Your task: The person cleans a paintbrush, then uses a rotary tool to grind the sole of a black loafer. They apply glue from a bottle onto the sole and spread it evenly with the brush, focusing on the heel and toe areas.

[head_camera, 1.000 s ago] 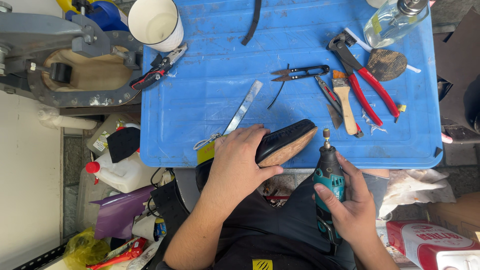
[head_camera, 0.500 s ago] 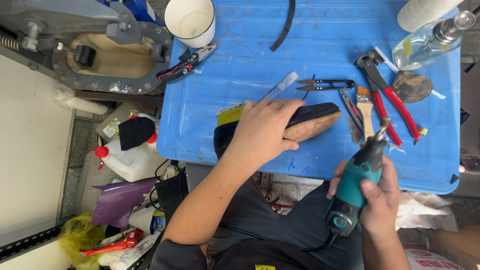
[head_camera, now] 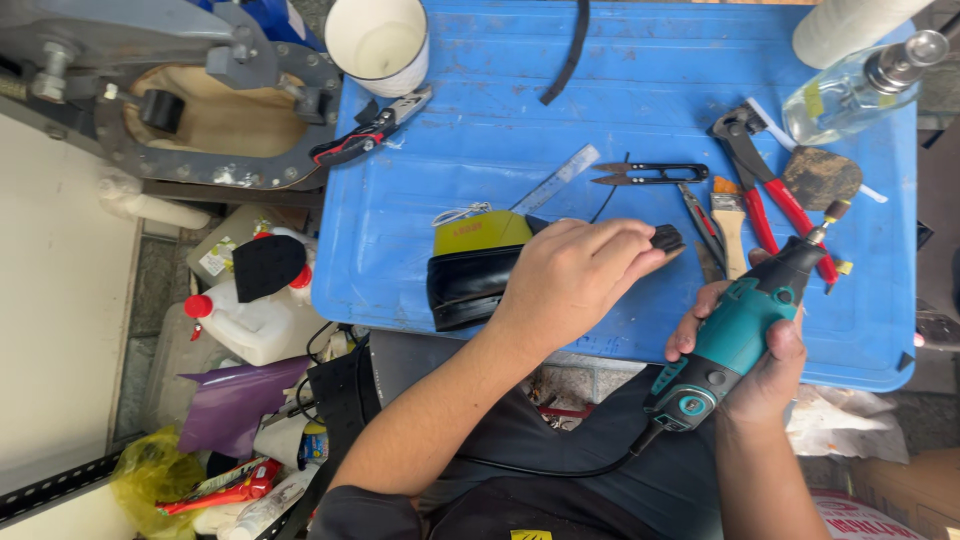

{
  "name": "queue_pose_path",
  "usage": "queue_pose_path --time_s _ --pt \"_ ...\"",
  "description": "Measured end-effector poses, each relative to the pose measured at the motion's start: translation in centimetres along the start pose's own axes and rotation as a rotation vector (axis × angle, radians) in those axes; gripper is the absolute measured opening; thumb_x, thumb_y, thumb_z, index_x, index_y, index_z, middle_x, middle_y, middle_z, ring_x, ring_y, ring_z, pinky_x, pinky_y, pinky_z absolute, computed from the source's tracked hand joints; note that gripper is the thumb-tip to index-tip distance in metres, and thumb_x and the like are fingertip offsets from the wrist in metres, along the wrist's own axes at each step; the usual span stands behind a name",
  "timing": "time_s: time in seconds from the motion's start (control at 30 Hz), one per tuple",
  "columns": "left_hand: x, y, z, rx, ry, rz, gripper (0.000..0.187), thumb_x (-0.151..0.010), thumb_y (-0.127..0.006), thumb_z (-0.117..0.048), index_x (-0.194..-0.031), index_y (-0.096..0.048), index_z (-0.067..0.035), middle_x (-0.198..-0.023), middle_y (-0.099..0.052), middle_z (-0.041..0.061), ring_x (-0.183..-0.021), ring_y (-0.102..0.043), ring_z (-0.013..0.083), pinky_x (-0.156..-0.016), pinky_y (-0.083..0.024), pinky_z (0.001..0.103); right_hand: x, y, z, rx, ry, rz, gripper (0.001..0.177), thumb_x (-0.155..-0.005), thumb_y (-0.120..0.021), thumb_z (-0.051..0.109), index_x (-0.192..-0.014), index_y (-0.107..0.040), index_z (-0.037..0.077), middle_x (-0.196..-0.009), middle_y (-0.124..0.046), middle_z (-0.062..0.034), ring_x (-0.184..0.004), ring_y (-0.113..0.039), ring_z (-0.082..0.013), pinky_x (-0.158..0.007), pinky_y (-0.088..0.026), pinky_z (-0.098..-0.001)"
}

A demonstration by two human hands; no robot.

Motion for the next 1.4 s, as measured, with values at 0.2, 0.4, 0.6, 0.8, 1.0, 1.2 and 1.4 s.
queue_pose_path --time_s 0.2,0.4,0.6,0.8,1.0,1.2,1.4 --pt "2.1 3.1 -2.3 0.102 -0.038 -0.064 0.022 -0.097 -0.078 -0.022 -0.101 -0.064 -0.006 -0.111 -0.069 0.006 -0.108 -0.07 0.0264 -0.086 -0.054 0.037 0.9 1.3 -0.7 -0.123 0.032 -0.019 0.07 -0.102 -0.063 0.057 -0.146 -0.042 0.007 -0.097 -0.053 -0.0133 -0.072 -0.057 -0.0253 -0.06 -0.048 -0.0406" --pt "5.0 4.8 -3.5 0.132 -0.043 -0.001 0.032 -0.09 -0.078 -0.032 -0.103 -0.063 -0.008 -0.122 -0.067 0.009 -0.123 -0.064 0.0283 -0.105 -0.05 0.042 0.8 0.6 -1.9 -0.303 0.071 -0.074 0.068 -0.104 -0.06 0.053 -0.151 -0.041 0.008 -0.097 -0.052 -0.0139 -0.076 -0.057 -0.0252 -0.064 -0.049 -0.0397" --pt "11.0 3.2 -3.2 0.468 0.373 0.205 0.044 -0.098 -0.076 -0.032 -0.129 -0.062 -0.005 -0.121 -0.071 0.011 -0.105 -0.072 0.0301 -0.09 -0.057 0.037 2.5 -3.4 -1.3 -0.295 0.099 -0.087 0.067 -0.105 -0.06 0.058 -0.149 -0.041 0.011 -0.1 -0.052 -0.0119 -0.077 -0.058 -0.0241 -0.065 -0.05 -0.041" --pt "14.1 4.7 -0.6 0.497 0.412 0.129 0.045 -0.098 -0.075 -0.02 -0.136 -0.06 -0.002 -0.119 -0.074 0.015 -0.087 -0.071 0.0255 -0.08 -0.058 0.034 2.8 -9.8 -1.8 -0.218 0.146 -0.021 0.066 -0.104 -0.063 0.06 -0.127 -0.04 0.002 -0.102 -0.051 -0.012 -0.081 -0.059 -0.0261 -0.069 -0.052 -0.0441" --pt "12.9 9.2 -0.9 0.655 0.325 0.009 0.08 -0.077 -0.083 -0.031 -0.141 -0.047 0.002 -0.129 -0.065 0.019 -0.115 -0.068 0.0317 -0.098 -0.052 0.037 2.9 -17.1 -0.9 -0.183 0.218 0.055 0.079 -0.102 -0.066 0.049 -0.157 -0.025 0.008 -0.117 -0.054 -0.0158 -0.095 -0.063 -0.027 -0.082 -0.056 -0.0442" --pt "11.6 15.0 1.4 0.105 0.573 -0.052 0.073 -0.07 -0.09 -0.036 -0.13 -0.064 -0.004 -0.113 -0.076 0.014 -0.103 -0.076 0.024 -0.089 -0.057 0.036 3.1 -20.7 1.4 0.381 0.2 0.447 0.061 -0.108 -0.063 0.026 -0.157 -0.035 0.003 -0.142 -0.054 -0.0181 -0.126 -0.057 -0.0272 -0.115 -0.048 -0.0409" --pt "8.7 19.4 7.7 -0.331 0.503 -0.08 0.067 -0.072 -0.092 -0.031 -0.13 -0.068 -0.006 -0.092 -0.066 0.017 -0.085 -0.062 0.0325 -0.076 -0.05 0.043 -1.2 -10.2 7.6 0.694 0.232 0.083 0.012 -0.103 -0.064 -0.001 -0.113 -0.066 -0.005 -0.108 -0.07 -0.0131 -0.096 -0.067 -0.0181 -0.087 -0.056 -0.0295"
Point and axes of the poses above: each hand's wrist, its own x-axis away from the middle knuckle, its own y-axis out of the back of the hand, z = x × y, the point moved 9 cm from there along -x, towards the middle knuckle
